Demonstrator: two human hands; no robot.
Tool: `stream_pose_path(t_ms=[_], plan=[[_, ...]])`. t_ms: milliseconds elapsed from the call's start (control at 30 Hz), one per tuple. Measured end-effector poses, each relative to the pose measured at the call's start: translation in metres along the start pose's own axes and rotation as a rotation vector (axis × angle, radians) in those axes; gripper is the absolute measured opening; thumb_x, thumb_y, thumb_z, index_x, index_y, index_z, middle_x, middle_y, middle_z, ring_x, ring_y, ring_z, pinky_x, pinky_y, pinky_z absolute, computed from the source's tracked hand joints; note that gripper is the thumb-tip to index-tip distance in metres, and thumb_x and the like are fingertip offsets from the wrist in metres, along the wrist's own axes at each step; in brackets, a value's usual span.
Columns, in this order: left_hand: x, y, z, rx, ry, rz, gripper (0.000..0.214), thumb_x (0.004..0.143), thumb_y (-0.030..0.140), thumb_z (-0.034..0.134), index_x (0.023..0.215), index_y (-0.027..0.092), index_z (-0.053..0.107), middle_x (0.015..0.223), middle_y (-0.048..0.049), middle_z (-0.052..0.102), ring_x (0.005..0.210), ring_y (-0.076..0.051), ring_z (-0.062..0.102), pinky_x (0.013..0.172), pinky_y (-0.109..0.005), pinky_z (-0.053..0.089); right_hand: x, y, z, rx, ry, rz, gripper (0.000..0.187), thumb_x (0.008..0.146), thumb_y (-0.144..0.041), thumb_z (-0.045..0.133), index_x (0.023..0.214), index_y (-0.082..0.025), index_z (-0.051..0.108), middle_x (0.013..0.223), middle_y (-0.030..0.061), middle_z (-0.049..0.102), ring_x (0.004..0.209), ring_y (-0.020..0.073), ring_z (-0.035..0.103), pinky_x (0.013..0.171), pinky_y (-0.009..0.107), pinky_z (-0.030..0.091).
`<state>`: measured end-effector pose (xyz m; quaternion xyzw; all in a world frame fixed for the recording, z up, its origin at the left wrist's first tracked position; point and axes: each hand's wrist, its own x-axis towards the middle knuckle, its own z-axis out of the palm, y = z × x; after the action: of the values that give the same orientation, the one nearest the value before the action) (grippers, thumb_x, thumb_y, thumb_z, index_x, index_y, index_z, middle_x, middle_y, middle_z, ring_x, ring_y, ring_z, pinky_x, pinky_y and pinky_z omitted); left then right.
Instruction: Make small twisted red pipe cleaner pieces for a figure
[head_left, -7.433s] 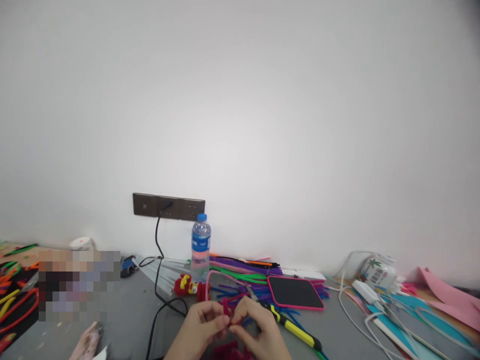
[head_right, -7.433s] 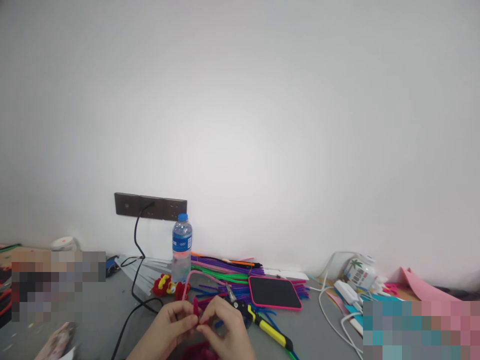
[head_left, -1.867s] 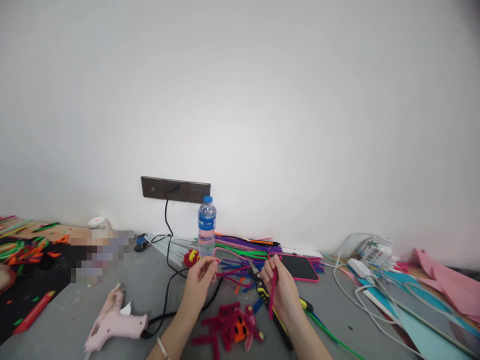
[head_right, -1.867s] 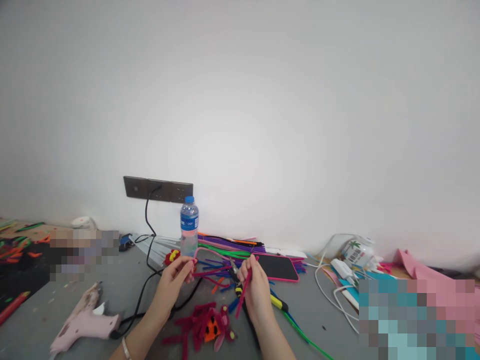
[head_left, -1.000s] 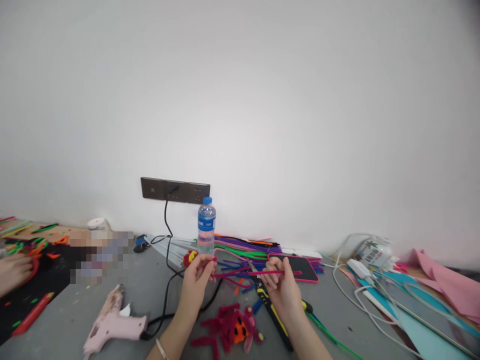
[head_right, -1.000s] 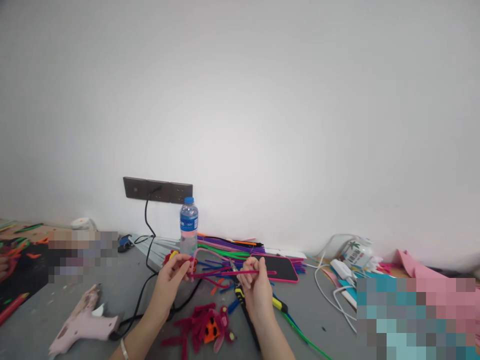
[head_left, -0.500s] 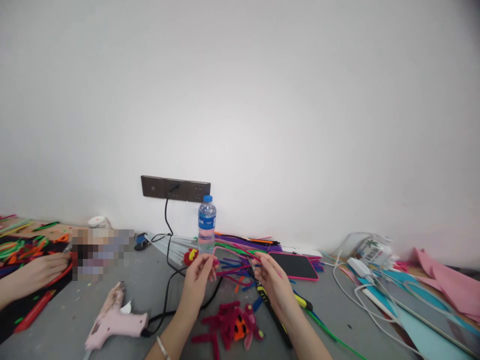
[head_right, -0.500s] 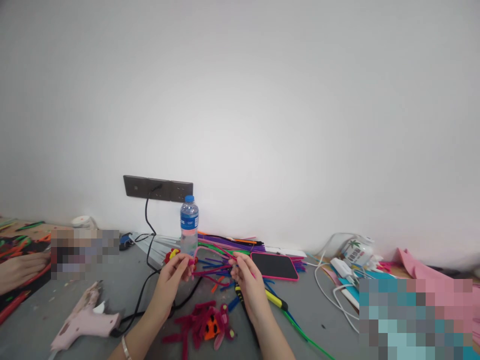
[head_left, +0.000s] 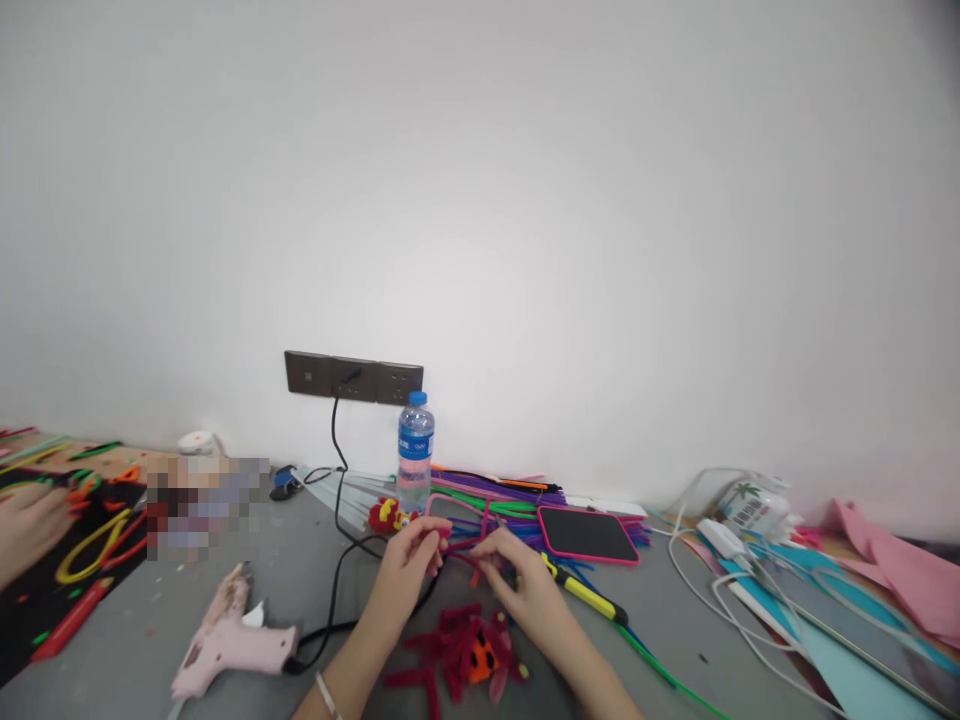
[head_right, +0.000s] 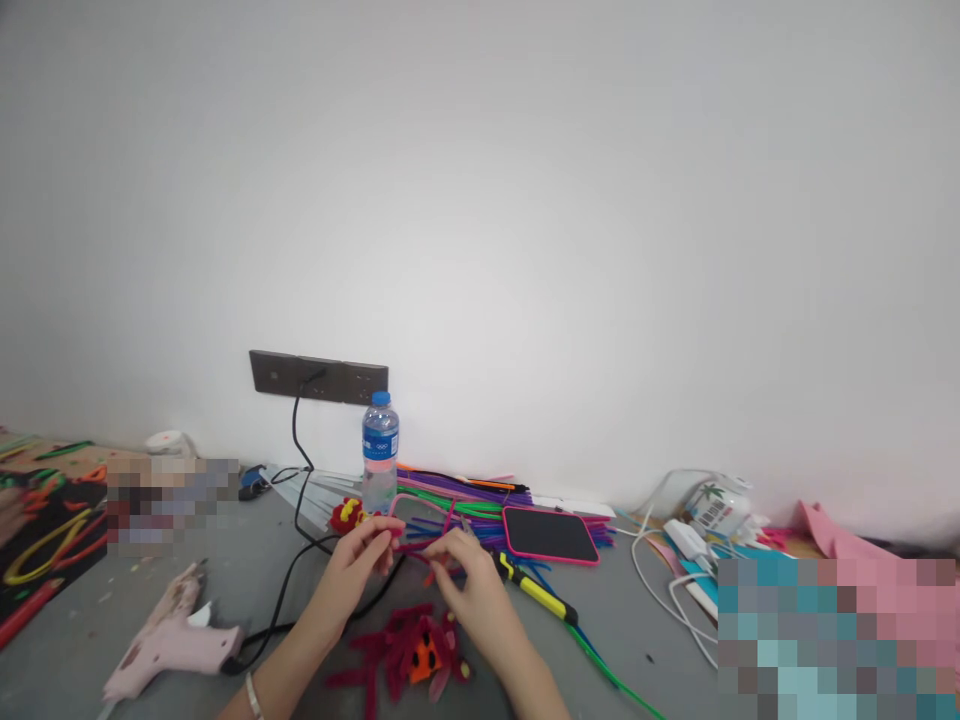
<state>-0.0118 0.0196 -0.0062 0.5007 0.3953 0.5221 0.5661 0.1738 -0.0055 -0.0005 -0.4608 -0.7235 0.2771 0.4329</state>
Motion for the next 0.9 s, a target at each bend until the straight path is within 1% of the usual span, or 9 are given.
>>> stream_pose_path(t_ms=[67, 167, 300, 367, 433, 533, 700, 800, 900], plan=[[0.000, 0.000, 0.000, 0.000, -0.026, 0.008, 0.032, 0.077, 0.044, 0.064, 0.087, 0.014, 0.069, 0.066, 0.0007, 0.059, 0.053, -0.010, 0.050, 0.051, -0.021, 0.037, -0.003, -0.007, 0.000, 0.051, -0.177, 0.002, 0.011, 0.082, -0.024, 0.063, 0.091, -0.023, 0.068, 0.089, 0.0046, 0.066, 0.084, 0.0221, 0.061, 0.078, 0.033, 0.047], [0.000, 0.001, 0.002, 0.001, -0.042, 0.017, 0.030, 0.077, 0.045, 0.065, 0.082, 0.015, 0.065, 0.062, 0.0022, 0.058, 0.051, -0.010, 0.049, 0.050, -0.021, 0.037, -0.008, -0.013, 0.003, 0.077, -0.356, 0.013, 0.032, 0.067, -0.031, 0.079, 0.097, -0.026, 0.069, 0.100, 0.0040, 0.067, 0.097, 0.0250, 0.058, 0.084, 0.034, 0.045], [0.000, 0.001, 0.004, -0.026, -0.039, 0.016, 0.031, 0.072, 0.044, 0.071, 0.071, 0.018, 0.054, 0.064, 0.0008, 0.063, 0.053, -0.011, 0.052, 0.052, -0.021, 0.041, -0.012, -0.010, 0.006, 0.032, -0.430, 0.038, 0.045, 0.058, -0.035, 0.085, 0.099, -0.027, 0.070, 0.098, 0.0035, 0.067, 0.096, 0.0267, 0.057, 0.081, 0.034, 0.047], [0.000, 0.000, 0.004, -0.038, -0.038, 0.011, 0.033, 0.070, 0.043, 0.073, 0.069, 0.019, 0.051, 0.066, -0.0005, 0.065, 0.056, -0.012, 0.056, 0.053, -0.021, 0.042, -0.011, -0.007, 0.007, 0.026, -0.409, 0.052, 0.039, 0.061, -0.032, 0.084, 0.097, -0.027, 0.071, 0.094, 0.0033, 0.067, 0.093, 0.0262, 0.058, 0.079, 0.033, 0.047], [0.000, -0.001, 0.004, -0.046, -0.040, 0.004, 0.033, 0.069, 0.043, 0.074, 0.070, 0.019, 0.051, 0.067, -0.0013, 0.067, 0.059, -0.013, 0.058, 0.053, -0.021, 0.042, -0.010, -0.005, 0.008, 0.036, -0.382, 0.047, 0.026, 0.067, -0.029, 0.080, 0.092, -0.027, 0.073, 0.091, 0.0033, 0.068, 0.091, 0.0252, 0.060, 0.079, 0.033, 0.047], [-0.001, -0.001, 0.004, -0.067, -0.043, 0.000, 0.031, 0.071, 0.043, 0.072, 0.077, 0.019, 0.053, 0.071, -0.0030, 0.070, 0.059, -0.014, 0.059, 0.054, -0.022, 0.043, -0.007, -0.004, 0.009, 0.067, -0.360, 0.035, 0.010, 0.076, -0.024, 0.071, 0.084, -0.026, 0.076, 0.087, 0.0040, 0.069, 0.087, 0.0238, 0.062, 0.078, 0.033, 0.048], [0.000, -0.002, 0.002, -0.121, -0.029, -0.052, 0.040, 0.070, 0.040, 0.069, 0.102, 0.017, 0.060, 0.071, 0.0000, 0.064, 0.056, -0.012, 0.056, 0.052, -0.023, 0.041, -0.003, -0.004, 0.007, 0.121, -0.198, 0.083, 0.013, 0.081, -0.027, 0.065, 0.088, -0.024, 0.075, 0.087, 0.0056, 0.072, 0.083, 0.0237, 0.064, 0.077, 0.034, 0.048], [0.001, -0.008, 0.002, -0.153, -0.055, -0.126, 0.025, 0.070, 0.031, 0.062, 0.092, 0.018, 0.061, 0.065, 0.0046, 0.054, 0.050, -0.008, 0.048, 0.047, -0.020, 0.035, -0.001, -0.004, 0.005, 0.197, -0.064, 0.137, 0.019, 0.085, -0.035, 0.060, 0.093, -0.023, 0.073, 0.077, 0.0044, 0.071, 0.068, 0.0198, 0.061, 0.065, 0.030, 0.047], [-0.001, -0.012, 0.005, -0.209, -0.099, -0.174, 0.008, 0.068, 0.024, 0.054, 0.075, 0.020, 0.051, 0.062, 0.0071, 0.049, 0.044, -0.006, 0.041, 0.044, -0.019, 0.031, 0.002, -0.004, 0.003, 0.326, 0.049, 0.193, 0.031, 0.085, -0.047, 0.058, 0.095, -0.021, 0.069, 0.061, 0.0001, 0.063, 0.047, 0.0131, 0.049, 0.049, 0.025, 0.039]])
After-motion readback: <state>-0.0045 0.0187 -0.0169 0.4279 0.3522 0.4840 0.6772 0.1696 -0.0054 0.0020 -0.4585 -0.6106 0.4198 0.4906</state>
